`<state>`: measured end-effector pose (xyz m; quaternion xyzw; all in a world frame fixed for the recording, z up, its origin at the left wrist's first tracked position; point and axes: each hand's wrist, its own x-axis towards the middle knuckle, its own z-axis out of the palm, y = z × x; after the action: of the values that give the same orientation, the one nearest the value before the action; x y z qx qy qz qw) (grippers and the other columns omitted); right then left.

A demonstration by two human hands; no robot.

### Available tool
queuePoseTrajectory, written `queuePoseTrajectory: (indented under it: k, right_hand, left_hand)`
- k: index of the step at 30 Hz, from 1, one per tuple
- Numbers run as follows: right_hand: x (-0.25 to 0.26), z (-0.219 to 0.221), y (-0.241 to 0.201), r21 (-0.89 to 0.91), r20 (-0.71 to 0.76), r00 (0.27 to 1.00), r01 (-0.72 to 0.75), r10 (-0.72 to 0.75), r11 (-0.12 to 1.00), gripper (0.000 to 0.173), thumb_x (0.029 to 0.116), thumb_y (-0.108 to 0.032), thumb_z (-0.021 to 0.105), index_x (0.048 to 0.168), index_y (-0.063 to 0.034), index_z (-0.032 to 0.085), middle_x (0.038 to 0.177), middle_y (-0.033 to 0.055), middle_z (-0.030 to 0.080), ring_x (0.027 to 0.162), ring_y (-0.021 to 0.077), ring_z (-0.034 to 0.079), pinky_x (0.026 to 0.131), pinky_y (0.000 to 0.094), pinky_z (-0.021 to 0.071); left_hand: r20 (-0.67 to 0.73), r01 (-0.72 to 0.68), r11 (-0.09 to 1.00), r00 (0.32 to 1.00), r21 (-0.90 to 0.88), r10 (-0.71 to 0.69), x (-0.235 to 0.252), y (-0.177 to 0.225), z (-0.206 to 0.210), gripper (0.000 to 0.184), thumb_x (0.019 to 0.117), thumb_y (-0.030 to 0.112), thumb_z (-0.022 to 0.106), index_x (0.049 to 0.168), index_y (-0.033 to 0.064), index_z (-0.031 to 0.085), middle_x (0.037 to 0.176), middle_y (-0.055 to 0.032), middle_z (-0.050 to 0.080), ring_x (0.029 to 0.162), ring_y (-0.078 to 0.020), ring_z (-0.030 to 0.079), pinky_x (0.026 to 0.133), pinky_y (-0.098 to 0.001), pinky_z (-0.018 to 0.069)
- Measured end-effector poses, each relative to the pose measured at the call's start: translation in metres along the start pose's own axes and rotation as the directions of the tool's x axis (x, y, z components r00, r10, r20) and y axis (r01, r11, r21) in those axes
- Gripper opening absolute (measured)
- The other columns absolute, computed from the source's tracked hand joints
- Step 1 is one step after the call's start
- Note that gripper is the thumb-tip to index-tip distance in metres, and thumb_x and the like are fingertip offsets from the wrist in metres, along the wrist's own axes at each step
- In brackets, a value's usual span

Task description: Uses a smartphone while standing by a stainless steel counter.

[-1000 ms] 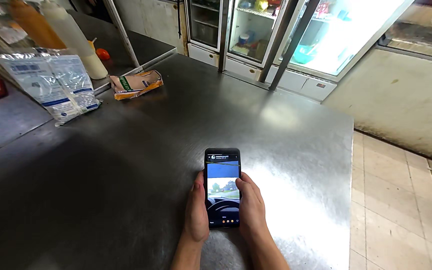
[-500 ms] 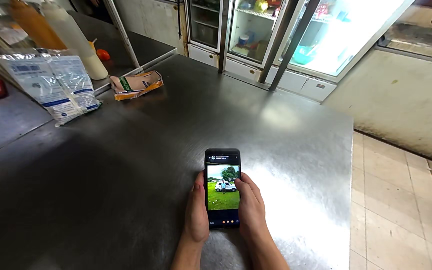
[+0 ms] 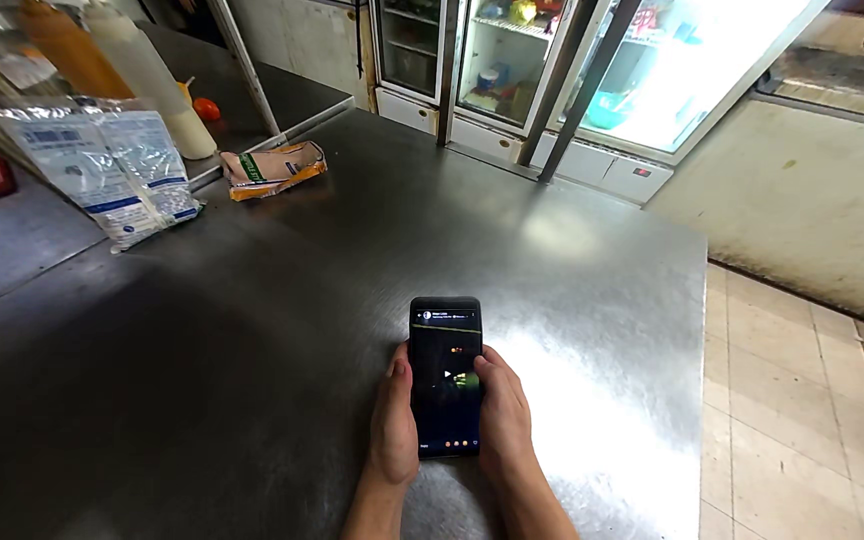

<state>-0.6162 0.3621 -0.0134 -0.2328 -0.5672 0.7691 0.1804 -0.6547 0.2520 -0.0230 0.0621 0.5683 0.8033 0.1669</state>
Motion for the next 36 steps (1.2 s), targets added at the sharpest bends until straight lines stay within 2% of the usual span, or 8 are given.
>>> queuePoseTrajectory:
  k: [3, 5, 9, 12, 16, 19, 24, 36]
  right_hand:
    - [0.0014, -0.0007, 0.0012, -0.045, 0.033, 0.999, 0.018, -0.016, 0.999, 0.024, 0.0942, -0.018, 0.054, 0.107, -0.0045, 0.069, 0.085, 0.0088, 0.072, 0.078, 0.0169, 0.071, 0.070, 0.0333, 0.0595]
    - [0.0021, -0.0010, 0.0022, -0.069, 0.043, 0.999, 0.018, -0.015, 0.997, 0.024, 0.0912, -0.017, 0.060, 0.109, -0.0041, 0.068, 0.086, 0.0093, 0.072, 0.078, 0.0175, 0.072, 0.070, 0.0331, 0.0604]
    - [-0.0002, -0.0003, -0.0011, -0.015, -0.003, 1.000, -0.011, 0.011, 1.000, 0.034, 0.0964, -0.015, 0.040, 0.106, -0.0056, 0.071, 0.089, 0.0079, 0.072, 0.082, 0.0158, 0.069, 0.074, 0.0345, 0.0580]
    - [-0.0009, 0.0002, -0.0020, -0.035, -0.025, 1.000, 0.004, -0.004, 0.999, 0.041, 0.0983, -0.019, 0.034, 0.107, -0.0088, 0.072, 0.091, 0.0043, 0.071, 0.087, 0.0118, 0.068, 0.078, 0.0320, 0.0561]
    - [-0.0012, -0.0005, -0.0010, -0.007, -0.004, 1.000, 0.000, 0.000, 1.000, 0.044, 0.1004, -0.022, 0.030, 0.107, -0.0075, 0.071, 0.089, 0.0066, 0.072, 0.082, 0.0138, 0.070, 0.074, 0.0326, 0.0585]
    - [-0.0012, -0.0010, -0.0006, 0.012, 0.003, 1.000, -0.012, 0.012, 1.000, 0.045, 0.1012, -0.023, 0.029, 0.111, -0.0065, 0.070, 0.090, 0.0096, 0.072, 0.083, 0.0163, 0.070, 0.074, 0.0341, 0.0591]
    - [-0.0011, -0.0013, 0.0006, -0.014, -0.009, 1.000, -0.003, 0.002, 1.000, 0.045, 0.1012, -0.024, 0.030, 0.113, -0.0084, 0.071, 0.094, 0.0075, 0.072, 0.088, 0.0149, 0.070, 0.079, 0.0346, 0.0583]
    - [-0.0010, -0.0010, 0.0002, -0.028, -0.013, 1.000, 0.001, -0.002, 1.000, 0.046, 0.1014, -0.024, 0.029, 0.113, -0.0090, 0.071, 0.094, 0.0059, 0.072, 0.088, 0.0136, 0.070, 0.078, 0.0334, 0.0580]
  left_hand:
    - [0.005, 0.001, 1.000, 1.000, -0.019, -0.001, 0.0004, -0.0013, -0.0003, 0.079, 0.0985, 0.066, 0.034, 0.149, 0.0061, 0.042, 0.139, -0.0097, 0.059, 0.128, -0.0160, 0.056, 0.107, -0.0347, 0.0473]
    - [0.016, -0.002, 0.999, 1.000, -0.036, 0.002, 0.0010, -0.0023, -0.0008, 0.082, 0.0974, 0.068, 0.034, 0.150, 0.0054, 0.041, 0.135, -0.0106, 0.061, 0.124, -0.0174, 0.060, 0.104, -0.0354, 0.0502]
    - [0.006, -0.003, 1.000, 1.000, -0.014, 0.003, 0.0004, -0.0008, -0.0001, 0.081, 0.0975, 0.068, 0.031, 0.149, 0.0065, 0.041, 0.137, -0.0090, 0.060, 0.126, -0.0153, 0.058, 0.106, -0.0340, 0.0481]
    - [0.006, -0.013, 1.000, 1.000, -0.016, 0.013, 0.0003, -0.0004, 0.0001, 0.080, 0.0980, 0.068, 0.031, 0.149, 0.0072, 0.042, 0.137, -0.0082, 0.060, 0.126, -0.0139, 0.057, 0.106, -0.0333, 0.0477]
    - [0.035, -0.002, 0.998, 0.999, -0.057, 0.004, -0.0003, 0.0003, -0.0001, 0.082, 0.0966, 0.070, 0.034, 0.149, 0.0075, 0.041, 0.131, -0.0091, 0.064, 0.119, -0.0168, 0.063, 0.100, -0.0353, 0.0536]
    - [0.042, -0.012, 0.999, 0.999, -0.049, 0.014, -0.0005, 0.0009, 0.0000, 0.083, 0.0967, 0.071, 0.033, 0.150, 0.0079, 0.041, 0.132, -0.0083, 0.064, 0.121, -0.0165, 0.062, 0.102, -0.0345, 0.0521]
    - [0.025, -0.013, 1.000, 1.000, -0.016, 0.013, -0.0005, 0.0005, 0.0001, 0.084, 0.0960, 0.072, 0.032, 0.150, 0.0085, 0.041, 0.135, -0.0069, 0.061, 0.124, -0.0151, 0.059, 0.105, -0.0338, 0.0499]
    - [0.024, -0.026, 1.000, 0.999, -0.013, 0.027, -0.0003, -0.0005, -0.0006, 0.080, 0.0980, 0.069, 0.031, 0.148, 0.0085, 0.043, 0.134, -0.0068, 0.062, 0.125, -0.0147, 0.059, 0.106, -0.0336, 0.0485]
